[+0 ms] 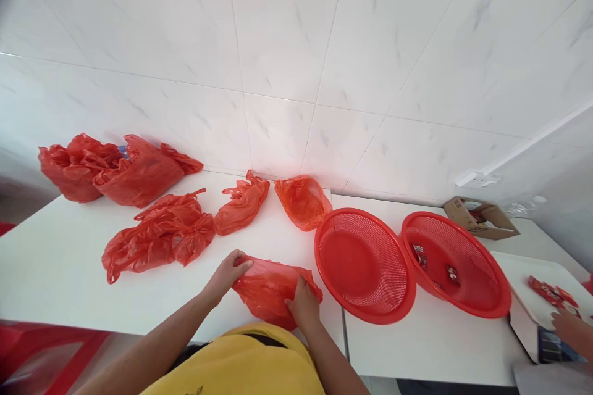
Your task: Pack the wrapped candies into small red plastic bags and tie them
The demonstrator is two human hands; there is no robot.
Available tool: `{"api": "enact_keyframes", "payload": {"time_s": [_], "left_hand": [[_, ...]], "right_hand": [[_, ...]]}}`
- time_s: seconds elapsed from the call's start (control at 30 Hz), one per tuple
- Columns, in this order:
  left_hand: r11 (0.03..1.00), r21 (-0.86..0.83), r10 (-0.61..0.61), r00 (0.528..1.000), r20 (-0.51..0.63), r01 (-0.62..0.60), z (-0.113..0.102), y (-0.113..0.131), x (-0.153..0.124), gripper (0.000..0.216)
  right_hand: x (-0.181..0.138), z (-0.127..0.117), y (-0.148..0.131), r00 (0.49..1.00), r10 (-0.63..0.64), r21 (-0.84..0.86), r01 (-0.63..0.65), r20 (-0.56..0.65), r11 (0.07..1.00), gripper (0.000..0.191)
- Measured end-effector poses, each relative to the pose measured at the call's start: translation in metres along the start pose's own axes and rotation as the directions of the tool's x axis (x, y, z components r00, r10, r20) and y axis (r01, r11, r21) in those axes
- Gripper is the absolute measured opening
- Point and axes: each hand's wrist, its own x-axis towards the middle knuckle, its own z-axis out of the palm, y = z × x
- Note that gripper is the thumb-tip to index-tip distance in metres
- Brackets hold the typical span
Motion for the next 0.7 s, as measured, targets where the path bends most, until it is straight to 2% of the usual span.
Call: {"api": "enact_keyframes", "payload": {"time_s": [0.07,0.13,0.23,0.3,0.37,0.43,0.5,0.57,0.63,0.7], "left_hand": [[0.984,0.158,0.072,0.996,0.044,-0.078,-0.001,-0.004,-0.003,0.032],[0.923,0.351,0.137,0.987,0.086,-0.159,-0.003,-0.012,-0.003,0.048],[0.823,0.54,0.15,0.984,0.092,-0.176,-0.012,-0.025,0.001,0.056],[0.825,0.554,0.113,0.993,0.034,-0.112,-0.018,-0.031,0.005,0.049],[0.849,0.525,0.087,0.996,-0.032,-0.057,-0.024,-0.034,0.009,0.037],[0.869,0.494,0.072,0.994,-0.078,-0.024,-0.028,-0.034,0.013,0.027],[0.895,0.445,0.039,0.993,-0.111,0.015,-0.028,-0.034,0.016,0.021],[0.923,0.381,0.002,0.991,-0.131,0.049,-0.027,-0.034,0.017,0.017],[0.948,0.31,-0.03,0.988,-0.149,0.075,-0.023,-0.034,0.017,0.015],[0.965,0.239,-0.067,0.984,-0.163,0.105,-0.02,-0.034,0.016,0.016]], "right_hand": [[0.003,-0.002,0.0,0.999,0.045,0.001,-0.045,0.0,0.999,0.033],[0.005,-0.006,-0.003,0.997,0.07,0.029,-0.071,0.028,0.997,0.014],[0.006,-0.014,-0.008,0.994,0.056,0.126,-0.068,0.099,0.99,0.019],[0.005,-0.017,-0.012,0.985,0.042,0.268,-0.087,0.168,0.96,0.023],[0.004,-0.018,-0.014,0.972,0.047,0.431,-0.146,0.232,0.89,0.025],[0.004,-0.018,-0.016,0.965,0.081,0.529,-0.205,0.249,0.823,0.025],[0.005,-0.018,-0.019,0.969,0.117,0.549,-0.221,0.219,0.806,0.026],[0.005,-0.019,-0.024,0.983,0.121,0.517,-0.176,0.138,0.838,0.032],[0.004,-0.021,-0.03,0.998,0.07,0.397,-0.066,0.003,0.916,0.039],[0.002,-0.021,-0.034,0.988,-0.071,0.181,0.095,-0.136,0.979,0.038]]}}
